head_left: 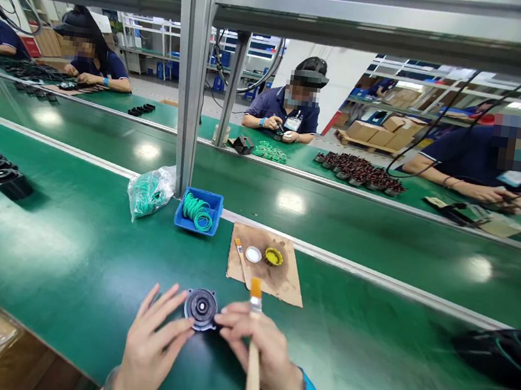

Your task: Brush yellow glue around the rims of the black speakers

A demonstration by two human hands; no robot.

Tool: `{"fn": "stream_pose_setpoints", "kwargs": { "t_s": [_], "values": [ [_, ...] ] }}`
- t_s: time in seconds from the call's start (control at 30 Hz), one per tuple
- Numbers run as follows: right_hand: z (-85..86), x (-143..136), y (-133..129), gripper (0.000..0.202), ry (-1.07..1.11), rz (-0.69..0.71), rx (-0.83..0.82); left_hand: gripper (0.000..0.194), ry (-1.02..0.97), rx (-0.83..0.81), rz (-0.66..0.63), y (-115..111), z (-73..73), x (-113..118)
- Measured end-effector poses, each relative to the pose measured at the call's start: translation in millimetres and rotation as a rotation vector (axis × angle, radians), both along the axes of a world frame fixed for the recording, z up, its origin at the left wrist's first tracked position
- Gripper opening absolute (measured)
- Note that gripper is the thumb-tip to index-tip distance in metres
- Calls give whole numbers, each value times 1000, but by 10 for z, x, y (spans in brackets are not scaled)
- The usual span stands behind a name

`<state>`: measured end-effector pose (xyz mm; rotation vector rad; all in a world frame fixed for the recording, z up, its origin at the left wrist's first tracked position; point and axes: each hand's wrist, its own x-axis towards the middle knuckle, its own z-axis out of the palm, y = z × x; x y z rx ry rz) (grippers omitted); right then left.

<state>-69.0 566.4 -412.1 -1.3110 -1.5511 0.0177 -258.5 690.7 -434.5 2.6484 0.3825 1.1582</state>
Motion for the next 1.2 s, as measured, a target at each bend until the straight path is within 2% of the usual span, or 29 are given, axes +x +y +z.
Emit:
{"fn": "stream_pose_setpoints", "kwargs": {
  "t_s": [0.03, 0.07, 0.13, 0.17, 0.23, 0.33, 0.5, 0.6, 0.7, 0.93, 1.2],
  "values": [
    [48, 24, -14, 12, 168, -29, -43, 30, 36, -109, 33, 18, -13, -9],
    [97, 50, -33, 17, 330, -44, -83, 46, 79, -214, 59, 32, -23, -7],
    [183, 102, -76, 36, 608, -20, -152, 84, 172, -401, 78, 44, -28, 32],
    [218, 123, -97, 44, 718, -8, -188, 92, 211, -477, 74, 42, -23, 66],
    [269, 145, -130, 55, 836, -34, -249, 82, 258, -601, 66, 27, 0, 144],
    [312, 123, -150, 61, 806, -135, -321, 60, 243, -722, 71, -13, 52, 237],
    [316, 21, -124, 60, 893, -120, -525, 54, 147, -862, 52, -77, 98, 253],
    [317, -20, -97, 60, 902, -144, -529, 56, 124, -943, 45, -100, 101, 228],
    [329, -37, -81, 60, 903, -165, -480, 57, 94, -951, 32, -121, 101, 201],
    [333, -55, -106, 57, 988, -143, -536, 59, 41, -858, 17, -139, 86, 154],
    [336, -96, -86, 52, 990, -140, -455, 58, 4, -720, 3, -147, 90, 152]
  ]
}}
